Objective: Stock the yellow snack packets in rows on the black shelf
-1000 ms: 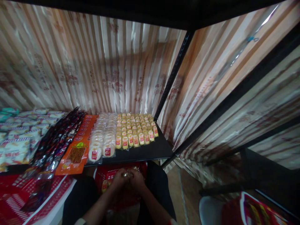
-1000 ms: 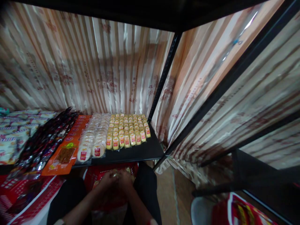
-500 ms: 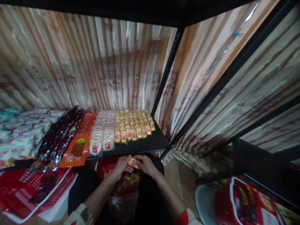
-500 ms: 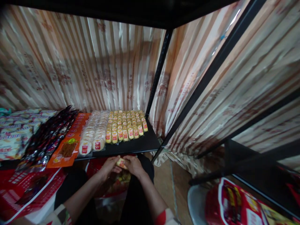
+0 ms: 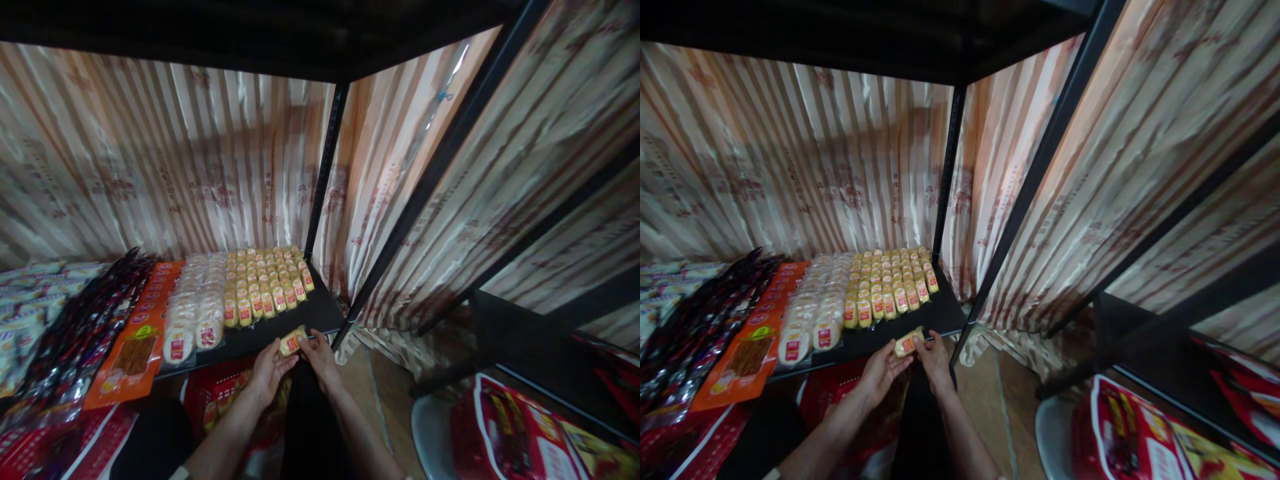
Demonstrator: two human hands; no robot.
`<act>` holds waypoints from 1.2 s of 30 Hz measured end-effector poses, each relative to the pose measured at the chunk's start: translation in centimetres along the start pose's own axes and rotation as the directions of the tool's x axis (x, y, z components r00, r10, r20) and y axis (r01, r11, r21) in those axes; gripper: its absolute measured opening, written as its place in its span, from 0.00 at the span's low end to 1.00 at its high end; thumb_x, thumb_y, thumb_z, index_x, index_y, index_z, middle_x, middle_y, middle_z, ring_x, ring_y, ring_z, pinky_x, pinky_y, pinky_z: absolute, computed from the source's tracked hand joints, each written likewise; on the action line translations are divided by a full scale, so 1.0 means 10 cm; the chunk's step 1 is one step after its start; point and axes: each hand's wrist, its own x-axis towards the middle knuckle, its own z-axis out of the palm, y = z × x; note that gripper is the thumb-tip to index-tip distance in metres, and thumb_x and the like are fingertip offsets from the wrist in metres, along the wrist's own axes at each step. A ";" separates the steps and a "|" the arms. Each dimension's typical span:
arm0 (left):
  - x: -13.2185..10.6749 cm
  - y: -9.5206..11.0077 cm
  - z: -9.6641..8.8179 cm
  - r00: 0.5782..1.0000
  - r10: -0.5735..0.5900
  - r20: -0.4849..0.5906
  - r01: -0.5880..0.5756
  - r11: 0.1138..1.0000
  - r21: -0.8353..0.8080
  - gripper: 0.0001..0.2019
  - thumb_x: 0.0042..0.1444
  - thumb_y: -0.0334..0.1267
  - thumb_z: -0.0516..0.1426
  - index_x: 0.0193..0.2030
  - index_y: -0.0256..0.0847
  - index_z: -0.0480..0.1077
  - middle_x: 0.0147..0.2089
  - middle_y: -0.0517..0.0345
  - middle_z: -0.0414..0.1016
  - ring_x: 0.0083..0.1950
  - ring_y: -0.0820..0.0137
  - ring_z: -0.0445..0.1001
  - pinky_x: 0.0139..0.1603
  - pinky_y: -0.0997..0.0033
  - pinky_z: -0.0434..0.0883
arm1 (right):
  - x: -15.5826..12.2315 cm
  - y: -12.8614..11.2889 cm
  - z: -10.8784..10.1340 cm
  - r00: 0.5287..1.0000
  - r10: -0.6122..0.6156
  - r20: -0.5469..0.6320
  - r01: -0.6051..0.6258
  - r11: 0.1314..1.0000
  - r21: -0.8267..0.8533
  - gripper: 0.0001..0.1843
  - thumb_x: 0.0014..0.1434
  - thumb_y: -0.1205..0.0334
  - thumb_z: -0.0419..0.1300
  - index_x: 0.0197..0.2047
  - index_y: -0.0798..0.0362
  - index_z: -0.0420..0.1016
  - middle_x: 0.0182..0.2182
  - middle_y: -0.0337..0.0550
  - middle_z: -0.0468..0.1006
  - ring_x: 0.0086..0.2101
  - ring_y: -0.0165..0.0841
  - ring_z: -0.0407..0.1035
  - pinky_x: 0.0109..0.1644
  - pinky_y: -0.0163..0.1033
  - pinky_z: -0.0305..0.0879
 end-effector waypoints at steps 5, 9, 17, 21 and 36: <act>0.06 -0.11 0.20 0.999 -0.003 0.033 0.005 0.999 -0.050 0.09 0.60 0.35 0.53 0.41 0.29 0.67 0.34 0.45 0.79 0.33 0.67 0.79 0.38 0.70 0.76 | 0.00 -0.11 -0.05 0.999 0.039 0.033 -0.046 0.968 0.247 0.26 0.38 0.46 0.68 0.35 0.53 0.68 0.26 0.39 0.77 0.28 0.34 0.73 0.34 0.37 0.68; 0.14 -0.14 0.34 0.999 0.024 0.026 -0.025 0.999 0.032 0.06 0.59 0.34 0.53 0.40 0.33 0.67 0.33 0.51 0.77 0.31 0.70 0.77 0.34 0.73 0.74 | 0.08 -0.19 -0.12 0.997 -0.066 -0.047 0.075 0.971 0.227 0.27 0.37 0.46 0.68 0.37 0.53 0.68 0.25 0.37 0.76 0.27 0.32 0.72 0.32 0.36 0.67; 0.36 -0.24 0.56 0.995 0.095 0.012 -0.094 0.951 0.296 0.09 0.58 0.37 0.53 0.41 0.35 0.70 0.34 0.57 0.74 0.26 0.78 0.71 0.27 0.79 0.66 | 0.32 -0.15 -0.21 0.985 -0.111 -0.130 0.127 0.985 0.121 0.29 0.41 0.46 0.64 0.43 0.53 0.65 0.33 0.45 0.78 0.35 0.37 0.74 0.39 0.40 0.70; 0.46 -0.25 0.68 0.986 0.144 0.080 -0.164 0.897 0.410 0.14 0.54 0.43 0.57 0.42 0.37 0.72 0.38 0.54 0.76 0.31 0.76 0.71 0.27 0.80 0.64 | 0.45 -0.09 -0.26 0.986 -0.160 -0.037 0.162 0.986 0.046 0.28 0.48 0.47 0.60 0.49 0.53 0.64 0.40 0.50 0.78 0.41 0.40 0.74 0.45 0.43 0.71; 0.94 -0.19 1.07 0.987 0.163 0.009 -0.147 0.862 0.485 0.15 0.59 0.28 0.47 0.51 0.33 0.68 0.34 0.55 0.76 0.23 0.80 0.66 0.25 0.80 0.63 | 1.08 -0.16 -0.25 0.950 -0.297 -0.098 0.266 0.932 -0.246 0.30 0.50 0.51 0.56 0.54 0.56 0.62 0.44 0.52 0.76 0.41 0.38 0.73 0.45 0.41 0.70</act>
